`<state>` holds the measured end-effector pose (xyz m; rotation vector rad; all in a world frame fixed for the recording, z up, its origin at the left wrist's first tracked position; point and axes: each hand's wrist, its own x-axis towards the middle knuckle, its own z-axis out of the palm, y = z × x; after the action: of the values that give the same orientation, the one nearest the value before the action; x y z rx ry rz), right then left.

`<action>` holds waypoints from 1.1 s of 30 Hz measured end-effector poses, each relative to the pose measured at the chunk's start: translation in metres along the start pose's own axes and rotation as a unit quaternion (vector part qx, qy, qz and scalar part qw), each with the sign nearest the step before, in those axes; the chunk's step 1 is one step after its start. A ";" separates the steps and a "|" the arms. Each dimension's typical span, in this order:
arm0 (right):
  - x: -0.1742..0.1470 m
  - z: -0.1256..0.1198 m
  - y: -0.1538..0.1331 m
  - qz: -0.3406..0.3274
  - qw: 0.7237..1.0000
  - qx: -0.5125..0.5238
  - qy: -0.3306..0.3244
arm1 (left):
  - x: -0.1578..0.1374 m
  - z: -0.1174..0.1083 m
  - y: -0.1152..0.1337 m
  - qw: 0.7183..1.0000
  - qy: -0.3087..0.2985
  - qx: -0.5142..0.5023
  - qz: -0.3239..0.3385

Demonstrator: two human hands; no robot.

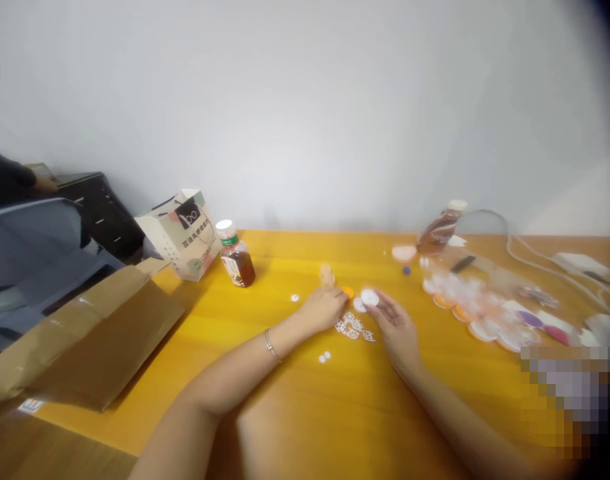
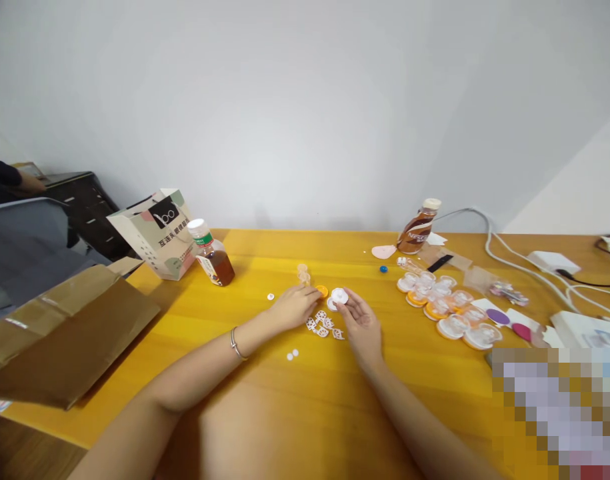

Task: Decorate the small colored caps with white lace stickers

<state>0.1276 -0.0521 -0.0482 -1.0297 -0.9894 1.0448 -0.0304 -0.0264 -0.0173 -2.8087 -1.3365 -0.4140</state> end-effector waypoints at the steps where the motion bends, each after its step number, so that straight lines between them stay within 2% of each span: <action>1: 0.000 0.000 0.000 0.000 1.000 -0.001 -0.001 | -0.001 0.001 0.000 1.000 -0.005 0.011 -0.003; 6: -0.003 0.002 -0.003 -0.001 1.000 -0.003 -0.014 | -0.018 -0.003 -0.003 0.999 -0.008 0.052 -0.008; 10: -0.008 0.006 -0.007 0.004 0.999 -0.010 -0.037 | -0.029 -0.010 -0.008 0.999 0.007 0.026 -0.018; 13: -0.012 0.008 -0.006 0.016 0.998 -0.015 -0.062 | -0.033 -0.014 -0.009 0.998 0.027 -0.042 -0.031; 16: -0.017 0.011 -0.005 0.035 0.995 -0.022 -0.089 | -0.038 -0.021 -0.008 0.979 0.078 -0.180 -0.056; 18: -0.020 0.013 -0.005 0.046 0.993 -0.023 -0.109 | -0.044 -0.024 -0.007 0.939 0.099 -0.318 -0.083; 21: -0.025 0.018 -0.006 0.063 0.989 -0.021 -0.134 | -0.054 -0.025 -0.006 0.837 0.091 -0.523 -0.132; 24: -0.029 0.020 -0.008 0.072 0.986 -0.028 -0.145 | -0.063 -0.021 -0.007 0.733 0.090 -0.653 -0.168; 26: -0.031 0.021 -0.008 0.072 0.985 -0.035 -0.154 | -0.066 -0.019 -0.007 0.681 0.082 -0.704 -0.181; 27: -0.032 0.021 -0.007 0.071 0.984 -0.037 -0.159 | -0.067 -0.018 -0.007 0.664 0.075 -0.721 -0.182; 29: -0.033 0.021 -0.008 0.071 0.984 -0.038 -0.162 | -0.068 -0.018 -0.007 0.649 0.064 -0.737 -0.175; 33: -0.035 0.022 -0.010 0.069 0.985 -0.043 -0.153 | -0.066 -0.017 -0.006 0.655 0.071 -0.734 -0.163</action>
<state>0.1015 -0.0838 -0.0388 -1.0387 -1.2335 1.3120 -0.0794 -0.0749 -0.0169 -3.0391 -1.9565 -2.7636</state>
